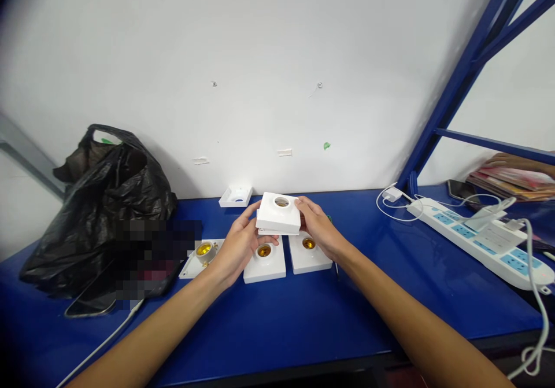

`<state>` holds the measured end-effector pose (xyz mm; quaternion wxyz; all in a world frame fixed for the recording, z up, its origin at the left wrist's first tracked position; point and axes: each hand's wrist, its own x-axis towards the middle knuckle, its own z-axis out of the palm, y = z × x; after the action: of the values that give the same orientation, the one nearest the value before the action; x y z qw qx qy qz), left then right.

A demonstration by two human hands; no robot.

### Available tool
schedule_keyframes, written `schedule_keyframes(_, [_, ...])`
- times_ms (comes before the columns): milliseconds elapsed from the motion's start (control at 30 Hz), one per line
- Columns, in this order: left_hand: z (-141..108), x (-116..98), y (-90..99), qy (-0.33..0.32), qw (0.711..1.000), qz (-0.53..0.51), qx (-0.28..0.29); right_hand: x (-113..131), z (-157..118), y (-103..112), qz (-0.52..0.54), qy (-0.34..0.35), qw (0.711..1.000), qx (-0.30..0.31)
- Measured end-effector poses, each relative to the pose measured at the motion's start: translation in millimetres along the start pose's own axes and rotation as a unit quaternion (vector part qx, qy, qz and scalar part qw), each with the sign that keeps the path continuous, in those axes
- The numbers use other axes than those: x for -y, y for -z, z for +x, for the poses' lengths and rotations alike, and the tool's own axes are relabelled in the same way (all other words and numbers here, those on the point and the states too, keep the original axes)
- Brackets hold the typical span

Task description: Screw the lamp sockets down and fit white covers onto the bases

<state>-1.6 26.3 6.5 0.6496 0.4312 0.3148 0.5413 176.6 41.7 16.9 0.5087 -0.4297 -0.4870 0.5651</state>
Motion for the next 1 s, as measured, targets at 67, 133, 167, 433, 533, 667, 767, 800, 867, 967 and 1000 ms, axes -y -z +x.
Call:
schedule_keyframes(67, [0.4,0.8,0.8,-0.002,1.000,0.005,-0.001,-0.2,0.0,0.8,-0.005,0.000,1.000,0.001])
schedule_keyframes(133, [0.7,1.3,1.2,-0.001,1.000,0.008,-0.004,-1.0,0.5,1.7,-0.009,-0.001,1.000,0.002])
schedule_keyframes(167, [0.7,1.4,1.1,-0.001,1.000,0.007,-0.005,-1.4,0.8,2.1,-0.010,-0.002,1.000,0.003])
schedule_keyframes(433, [0.2,0.4,-1.1,-0.010,1.000,0.002,-0.012,-0.9,-0.3,1.0,-0.006,-0.009,1.000,0.010])
schedule_keyframes(533, [-0.1,1.1,-0.4,-0.012,1.000,0.000,-0.007,-0.1,-1.1,0.7,-0.005,-0.009,1.000,0.010])
schedule_keyframes(667, [-0.4,1.2,-0.1,-0.013,1.000,-0.002,-0.002,-1.3,0.0,1.7,-0.008,-0.007,1.000,0.004])
schedule_keyframes(767, [-0.5,0.9,-0.7,-0.013,1.000,-0.003,0.001,-3.0,1.4,2.7,-0.011,-0.005,1.000,-0.002])
schedule_keyframes(800, [-0.5,0.9,-1.0,-0.013,1.000,-0.004,0.002,-3.4,1.7,2.9,-0.012,-0.004,1.000,-0.003])
schedule_keyframes(867, [-0.5,1.0,-1.4,-0.013,1.000,-0.007,0.003,-3.6,2.0,2.9,-0.013,-0.006,1.000,-0.002])
schedule_keyframes(967, [-0.4,1.7,-1.3,-0.011,1.000,-0.014,0.001,-3.1,2.0,2.4,-0.010,-0.011,1.000,0.007])
schedule_keyframes(1000, [-0.4,1.9,-1.1,-0.011,1.000,-0.017,0.000,-2.9,2.0,2.2,-0.007,-0.013,1.000,0.011])
